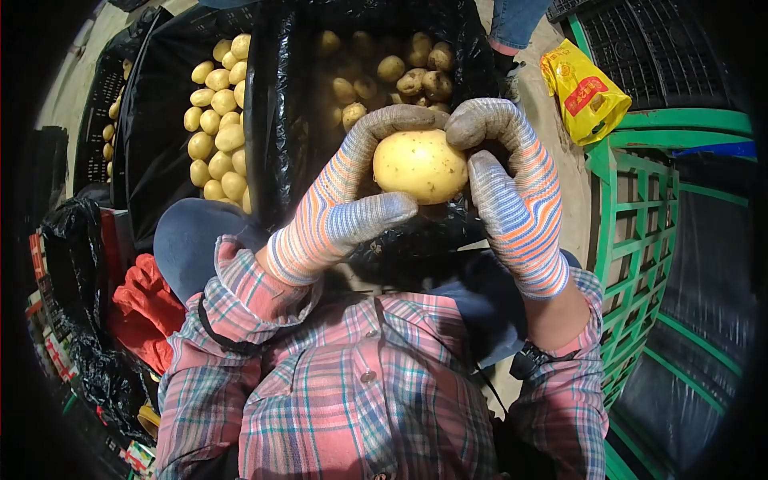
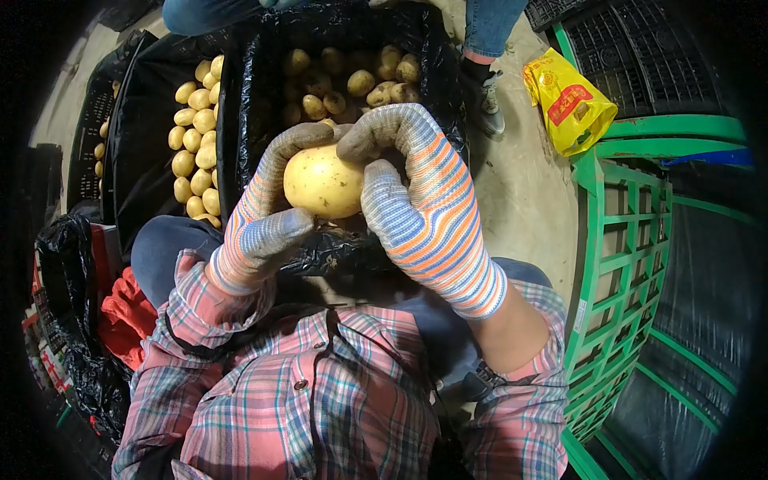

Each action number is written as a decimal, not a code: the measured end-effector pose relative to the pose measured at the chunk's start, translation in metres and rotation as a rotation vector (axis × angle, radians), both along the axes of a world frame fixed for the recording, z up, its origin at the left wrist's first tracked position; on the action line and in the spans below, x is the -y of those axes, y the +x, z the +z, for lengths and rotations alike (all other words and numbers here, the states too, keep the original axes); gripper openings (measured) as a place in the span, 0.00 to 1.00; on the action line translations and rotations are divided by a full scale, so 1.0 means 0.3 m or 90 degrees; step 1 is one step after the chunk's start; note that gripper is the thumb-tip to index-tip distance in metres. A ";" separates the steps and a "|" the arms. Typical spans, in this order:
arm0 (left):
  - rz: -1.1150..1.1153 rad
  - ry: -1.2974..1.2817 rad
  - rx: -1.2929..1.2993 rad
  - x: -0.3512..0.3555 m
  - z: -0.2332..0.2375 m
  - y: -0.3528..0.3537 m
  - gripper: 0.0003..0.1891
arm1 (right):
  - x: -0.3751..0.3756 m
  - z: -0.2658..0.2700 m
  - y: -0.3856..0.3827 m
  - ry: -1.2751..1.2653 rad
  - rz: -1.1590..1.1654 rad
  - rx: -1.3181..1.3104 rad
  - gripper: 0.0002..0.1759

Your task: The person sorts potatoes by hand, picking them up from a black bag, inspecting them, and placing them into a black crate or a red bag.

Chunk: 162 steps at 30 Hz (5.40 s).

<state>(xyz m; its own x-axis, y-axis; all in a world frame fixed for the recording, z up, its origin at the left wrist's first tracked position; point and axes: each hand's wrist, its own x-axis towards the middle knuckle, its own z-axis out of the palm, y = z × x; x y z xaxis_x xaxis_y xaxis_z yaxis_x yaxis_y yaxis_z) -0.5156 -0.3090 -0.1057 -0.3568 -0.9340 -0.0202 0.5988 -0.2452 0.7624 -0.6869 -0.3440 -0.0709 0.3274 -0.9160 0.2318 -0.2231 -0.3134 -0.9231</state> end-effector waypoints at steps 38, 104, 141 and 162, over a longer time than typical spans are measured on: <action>-0.040 0.027 -0.015 0.020 0.014 0.041 0.48 | -0.011 0.005 0.004 0.085 0.072 0.151 0.23; 0.163 -0.121 0.172 0.016 0.009 0.060 0.26 | -0.073 -0.037 0.062 0.248 0.056 0.204 0.40; 0.025 0.037 0.071 0.017 0.030 0.070 0.34 | -0.010 -0.019 0.031 -0.045 0.037 -0.041 0.36; 0.100 -0.082 0.120 -0.009 0.020 0.037 0.42 | -0.006 -0.003 0.059 0.142 -0.058 0.099 0.17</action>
